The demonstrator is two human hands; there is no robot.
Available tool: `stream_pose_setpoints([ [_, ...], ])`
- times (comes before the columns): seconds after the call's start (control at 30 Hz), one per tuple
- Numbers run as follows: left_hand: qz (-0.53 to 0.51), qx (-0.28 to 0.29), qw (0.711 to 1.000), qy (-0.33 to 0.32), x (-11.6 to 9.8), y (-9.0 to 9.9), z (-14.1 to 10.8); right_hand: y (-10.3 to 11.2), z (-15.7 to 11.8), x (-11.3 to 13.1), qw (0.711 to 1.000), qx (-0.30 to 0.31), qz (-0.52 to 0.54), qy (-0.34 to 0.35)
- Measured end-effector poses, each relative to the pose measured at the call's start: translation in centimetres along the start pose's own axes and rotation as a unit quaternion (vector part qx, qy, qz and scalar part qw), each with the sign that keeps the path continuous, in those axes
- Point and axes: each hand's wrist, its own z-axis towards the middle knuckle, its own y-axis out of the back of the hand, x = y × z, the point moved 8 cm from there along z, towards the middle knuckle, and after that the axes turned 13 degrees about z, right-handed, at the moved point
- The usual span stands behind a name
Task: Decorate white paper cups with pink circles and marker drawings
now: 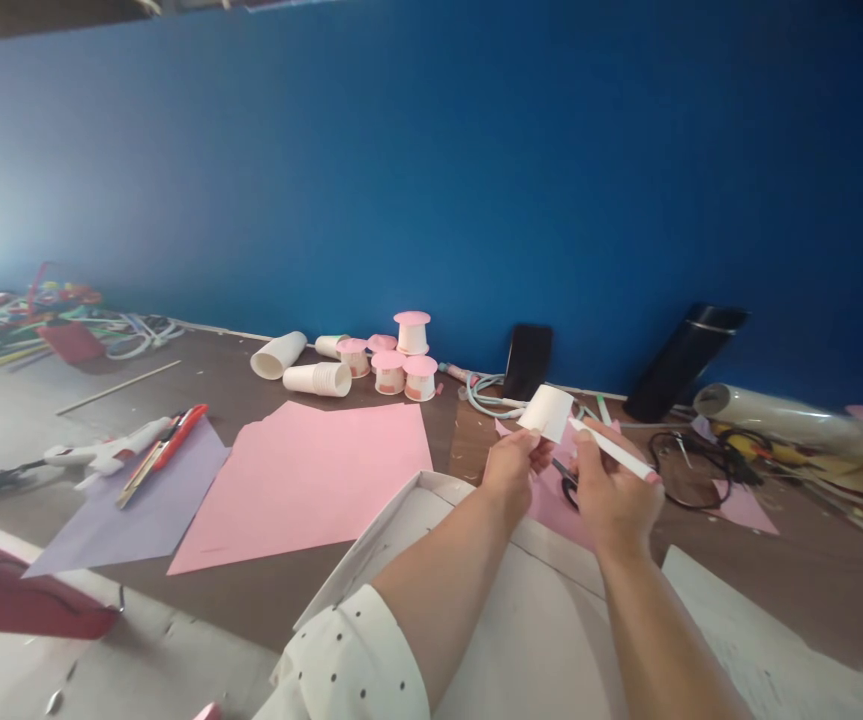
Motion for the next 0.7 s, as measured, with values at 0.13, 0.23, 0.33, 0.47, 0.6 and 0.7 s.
stream_pose_setpoints([
  [0.13,-0.013,0.001,1.000,0.008,0.22,-0.06,0.07,-0.33,-0.08,-0.48,1.000,0.015,-0.005,-0.007],
  [0.23,-0.019,0.009,1.000,0.004,0.40,-0.17,0.35,-0.65,-0.18,-0.70,0.999,0.031,-0.001,-0.015],
  [0.33,-0.021,0.021,1.000,-0.001,0.48,-0.31,0.55,-0.89,-0.25,-0.67,0.999,0.044,-0.006,-0.020],
  [0.47,-0.016,0.025,1.000,-0.003,0.37,-0.40,0.49,-0.97,-0.27,-0.54,0.998,0.052,-0.009,-0.029],
  [0.6,-0.007,0.026,1.000,-0.005,0.26,-0.45,0.40,-0.96,-0.25,-0.29,0.998,0.055,-0.018,-0.029],
  [0.7,-0.001,0.023,1.000,-0.005,0.25,-0.37,0.43,-0.92,-0.24,-0.13,0.998,0.053,-0.023,-0.029],
])
